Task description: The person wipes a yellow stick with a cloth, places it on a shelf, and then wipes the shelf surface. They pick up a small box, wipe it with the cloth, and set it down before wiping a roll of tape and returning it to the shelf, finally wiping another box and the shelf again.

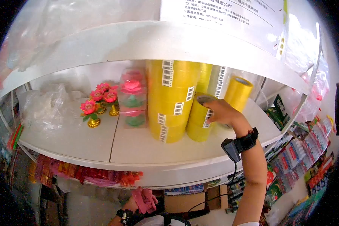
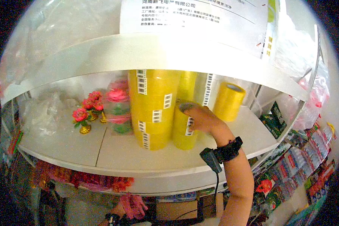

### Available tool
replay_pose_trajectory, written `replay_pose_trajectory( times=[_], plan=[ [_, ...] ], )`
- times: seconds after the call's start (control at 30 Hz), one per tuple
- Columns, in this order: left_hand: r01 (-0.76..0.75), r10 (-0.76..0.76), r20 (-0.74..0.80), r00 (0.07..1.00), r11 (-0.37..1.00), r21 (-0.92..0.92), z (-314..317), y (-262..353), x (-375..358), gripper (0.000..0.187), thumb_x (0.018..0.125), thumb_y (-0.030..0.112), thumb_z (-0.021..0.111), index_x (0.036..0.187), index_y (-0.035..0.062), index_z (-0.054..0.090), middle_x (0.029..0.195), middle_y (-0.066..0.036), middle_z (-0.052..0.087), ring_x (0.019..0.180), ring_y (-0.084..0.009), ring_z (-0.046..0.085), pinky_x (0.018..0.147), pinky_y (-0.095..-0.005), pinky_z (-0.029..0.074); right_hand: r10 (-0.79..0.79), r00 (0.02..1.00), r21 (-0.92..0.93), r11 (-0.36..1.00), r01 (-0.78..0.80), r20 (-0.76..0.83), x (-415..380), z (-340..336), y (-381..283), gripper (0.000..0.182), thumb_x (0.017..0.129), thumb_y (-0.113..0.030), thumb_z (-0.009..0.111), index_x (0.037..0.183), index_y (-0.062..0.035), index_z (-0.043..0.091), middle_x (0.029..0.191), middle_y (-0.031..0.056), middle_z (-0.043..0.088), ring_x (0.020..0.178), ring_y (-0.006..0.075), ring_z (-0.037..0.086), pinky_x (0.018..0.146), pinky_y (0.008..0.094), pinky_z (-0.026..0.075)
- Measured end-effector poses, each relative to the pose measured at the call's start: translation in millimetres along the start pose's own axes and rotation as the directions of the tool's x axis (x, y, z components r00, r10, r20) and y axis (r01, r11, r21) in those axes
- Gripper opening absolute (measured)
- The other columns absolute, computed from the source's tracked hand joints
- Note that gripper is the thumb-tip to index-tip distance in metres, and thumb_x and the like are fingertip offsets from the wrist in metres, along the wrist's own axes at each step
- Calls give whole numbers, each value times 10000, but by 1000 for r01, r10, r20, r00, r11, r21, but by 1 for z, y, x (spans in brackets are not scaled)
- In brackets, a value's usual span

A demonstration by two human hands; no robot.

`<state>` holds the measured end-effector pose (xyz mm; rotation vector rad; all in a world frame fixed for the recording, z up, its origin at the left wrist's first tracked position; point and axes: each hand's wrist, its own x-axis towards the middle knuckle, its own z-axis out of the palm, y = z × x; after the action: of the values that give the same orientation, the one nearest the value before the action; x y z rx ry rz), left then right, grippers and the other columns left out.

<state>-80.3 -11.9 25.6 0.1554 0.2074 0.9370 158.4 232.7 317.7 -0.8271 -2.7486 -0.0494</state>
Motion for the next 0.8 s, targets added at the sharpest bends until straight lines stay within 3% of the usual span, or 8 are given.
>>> replay_pose_trajectory(
  times=[0.13, 0.23, 0.43, 0.5, 0.53, 0.63, 0.7, 0.8],
  plan=[
    [-92, 152, -196, 969, 954, 285, -61, -11, 12, 604, 754, 580, 354, 916, 9, 468, 851, -282, 515, 683, -370, 543, 528, -430, 431, 80, 991, 338, 940, -39, -111, -10, -15, 4, 478, 576, -75, 682, 1019, -2, 516, 884, 119, 573, 817, 214, 538, 732, 291, 419],
    [-434, 183, 436, 881, 679, 592, -78, -9, 14, 609, 781, 570, 328, 932, -3, 469, 840, -274, 516, 679, -357, 545, 555, -427, 436, 202, 890, 394, 919, -27, -409, -31, -27, 22, 434, 610, -78, 684, 1006, 4, 524, 864, 88, 574, 795, 165, 525, 728, 273, 416],
    [232, -187, -294, 937, 965, 126, -151, -13, 21, 588, 793, 552, 315, 905, -1, 482, 820, -263, 520, 671, -347, 544, 557, -399, 440, 391, 889, 244, 910, -335, -240, -73, 32, 86, 462, 596, -189, 711, 991, -21, 538, 953, 102, 574, 883, 201, 536, 802, 327, 391],
    [-571, 80, 668, 740, 599, 561, -136, -3, 36, 594, 793, 545, 305, 900, -12, 481, 826, -275, 517, 677, -355, 545, 556, -394, 441, 367, 914, 221, 919, -327, -175, -81, 55, 82, 503, 574, -256, 725, 994, -49, 543, 963, 103, 574, 906, 232, 540, 859, 385, 366],
    [-571, 79, 668, 740, 599, 561, -127, -3, 34, 594, 793, 545, 305, 900, -12, 481, 826, -275, 517, 677, -355, 545, 556, -394, 441, 405, 909, 207, 902, -379, -102, -83, 63, 76, 571, 558, -330, 717, 1034, -78, 528, 1029, 93, 545, 970, 240, 504, 907, 445, 273],
    [-157, 78, 184, 980, 869, 468, -43, 1, 17, 615, 797, 536, 289, 896, -43, 471, 831, -287, 511, 709, -358, 538, 564, -388, 443, 457, 889, 98, 885, -455, -2, -83, 80, 80, 703, 541, -450, 687, 1112, -94, 481, 1127, 91, 492, 1090, 244, 410, 963, 497, 143],
    [664, -659, -86, 747, 733, 149, 47, 33, 31, 507, 789, 404, 361, 992, -43, 487, 997, -249, 518, 835, -359, 555, 629, -445, 475, 468, 883, 10, 884, -468, 26, -82, 86, 79, 768, 540, -495, 664, 1150, -81, 449, 1158, 99, 468, 1145, 240, 353, 972, 489, 104],
    [22, -11, -55, 998, 977, 211, -72, -8, 23, 600, 796, 536, 311, 890, -35, 471, 859, -290, 515, 783, -352, 542, 569, -375, 443, 460, 888, -39, 887, -460, -29, -82, 88, 75, 745, 539, -501, 659, 1127, -82, 475, 1117, 97, 495, 1152, 244, 336, 972, 480, 119]
  ],
)
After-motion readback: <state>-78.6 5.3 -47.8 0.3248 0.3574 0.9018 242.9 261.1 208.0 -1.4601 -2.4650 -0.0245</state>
